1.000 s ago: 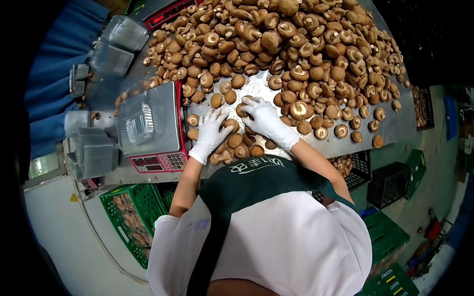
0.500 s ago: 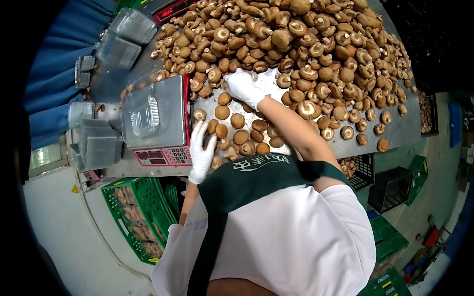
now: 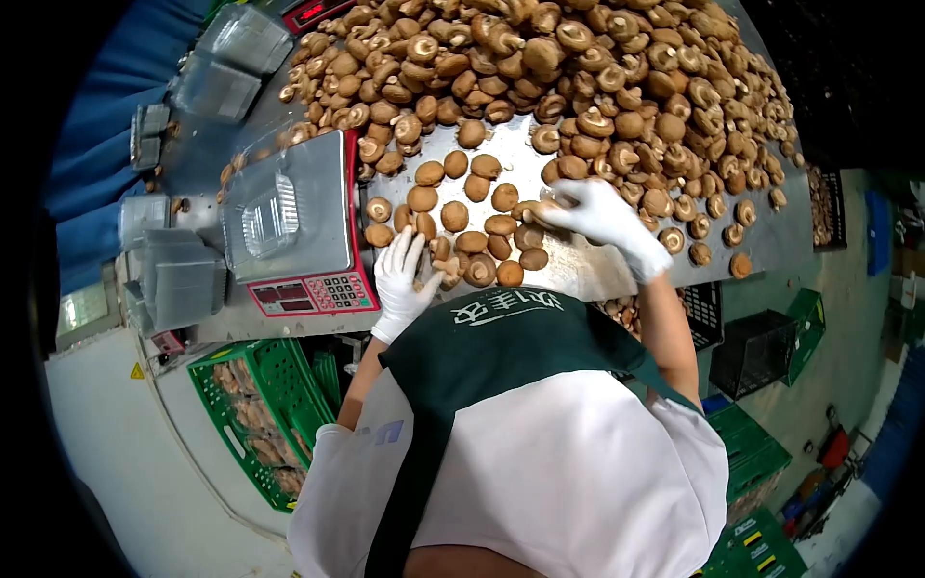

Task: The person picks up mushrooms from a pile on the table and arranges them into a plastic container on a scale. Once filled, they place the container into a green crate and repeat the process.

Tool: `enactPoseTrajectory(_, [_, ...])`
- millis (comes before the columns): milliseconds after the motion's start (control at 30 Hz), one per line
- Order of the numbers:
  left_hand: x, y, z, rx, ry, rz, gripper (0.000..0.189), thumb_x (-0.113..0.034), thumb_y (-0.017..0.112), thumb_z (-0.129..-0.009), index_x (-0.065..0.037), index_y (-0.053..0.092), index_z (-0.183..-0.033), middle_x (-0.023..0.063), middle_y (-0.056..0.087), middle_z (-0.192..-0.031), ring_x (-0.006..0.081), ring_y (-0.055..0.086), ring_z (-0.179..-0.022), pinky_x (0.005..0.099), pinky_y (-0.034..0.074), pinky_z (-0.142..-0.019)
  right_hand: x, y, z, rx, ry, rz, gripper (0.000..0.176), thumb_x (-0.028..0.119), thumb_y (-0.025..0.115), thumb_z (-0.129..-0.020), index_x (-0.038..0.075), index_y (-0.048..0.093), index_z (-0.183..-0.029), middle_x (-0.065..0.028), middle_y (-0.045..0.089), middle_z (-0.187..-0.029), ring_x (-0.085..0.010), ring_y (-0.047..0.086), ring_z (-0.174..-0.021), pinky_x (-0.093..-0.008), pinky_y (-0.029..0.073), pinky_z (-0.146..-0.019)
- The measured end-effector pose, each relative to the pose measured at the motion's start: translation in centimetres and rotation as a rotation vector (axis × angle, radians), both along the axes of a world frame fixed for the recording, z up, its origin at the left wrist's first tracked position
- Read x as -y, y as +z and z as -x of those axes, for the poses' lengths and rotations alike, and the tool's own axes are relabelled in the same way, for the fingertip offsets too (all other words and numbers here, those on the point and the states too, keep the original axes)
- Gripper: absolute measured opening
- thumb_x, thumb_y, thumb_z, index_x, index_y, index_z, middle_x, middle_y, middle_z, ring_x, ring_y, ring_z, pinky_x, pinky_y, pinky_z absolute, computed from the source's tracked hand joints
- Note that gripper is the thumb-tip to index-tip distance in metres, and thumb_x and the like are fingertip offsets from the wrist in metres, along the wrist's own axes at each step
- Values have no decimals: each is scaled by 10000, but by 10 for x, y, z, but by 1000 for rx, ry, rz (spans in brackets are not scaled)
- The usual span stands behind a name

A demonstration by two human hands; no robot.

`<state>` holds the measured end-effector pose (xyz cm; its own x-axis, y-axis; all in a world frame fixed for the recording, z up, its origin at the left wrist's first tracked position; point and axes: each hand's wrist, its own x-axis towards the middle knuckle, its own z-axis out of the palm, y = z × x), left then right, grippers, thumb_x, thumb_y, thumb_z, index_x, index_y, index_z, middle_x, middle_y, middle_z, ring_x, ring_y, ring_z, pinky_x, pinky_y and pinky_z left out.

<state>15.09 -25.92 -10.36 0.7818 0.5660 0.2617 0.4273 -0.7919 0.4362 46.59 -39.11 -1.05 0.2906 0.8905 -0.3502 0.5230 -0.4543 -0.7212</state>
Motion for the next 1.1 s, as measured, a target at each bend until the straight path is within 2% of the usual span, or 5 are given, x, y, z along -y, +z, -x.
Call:
enactPoseTrajectory(267, [-47, -13, -60, 87, 103, 34, 619, -364, 635, -828, -102, 449, -1356, 145, 347, -1457, 354, 301, -1343, 515, 216, -1083, 139, 16, -2, 266, -77, 532, 366, 225, 705, -751, 76, 667, -1083, -166, 686, -907, -281, 673, -809, -362, 518, -736])
enactPoseTrajectory(400, [-53, -15, -104, 100, 139, 138, 542, -366, 600, -859, -116, 483, -1325, 100, 343, -1471, 314, 278, -1363, 610, 166, -1048, 112, -1, 30, 197, -227, 279, 313, 316, 627, -824, 148, 669, -1086, -156, 672, -964, -325, 647, -876, -385, 512, -789])
enactPoseTrajectory(567, [-57, 0, -104, 140, 147, 143, 434, -330, 574, -894, -83, 548, -1249, 129, 411, -1416, 311, 369, -1304, 504, 225, -1066, 43, -19, 77, 410, -149, -106, 220, 232, 625, -813, 100, 668, -983, -153, 656, -857, -328, 629, -842, -406, 519, -738])
enactPoseTrajectory(800, [-33, 21, -43, 236, 125, 196, 360, -169, 633, -851, -44, 583, -1185, 190, 441, -1362, 352, 464, -1199, 408, 370, -1008, -4, -69, 112, 615, 92, -83, 252, 272, 705, -740, 63, 622, -854, -160, 602, -741, -320, 619, -718, -409, 506, -616])
enactPoseTrajectory(1100, [6, 8, 8, -12, 67, 125, 577, -277, 752, -717, -111, 561, -1236, 118, 451, -1362, 343, 392, -1267, 474, 276, -1051, 11, -49, 94, 143, -159, -173, 269, 262, 737, -725, 93, 649, -915, -123, 616, -829, -285, 615, -803, -358, 505, -722])
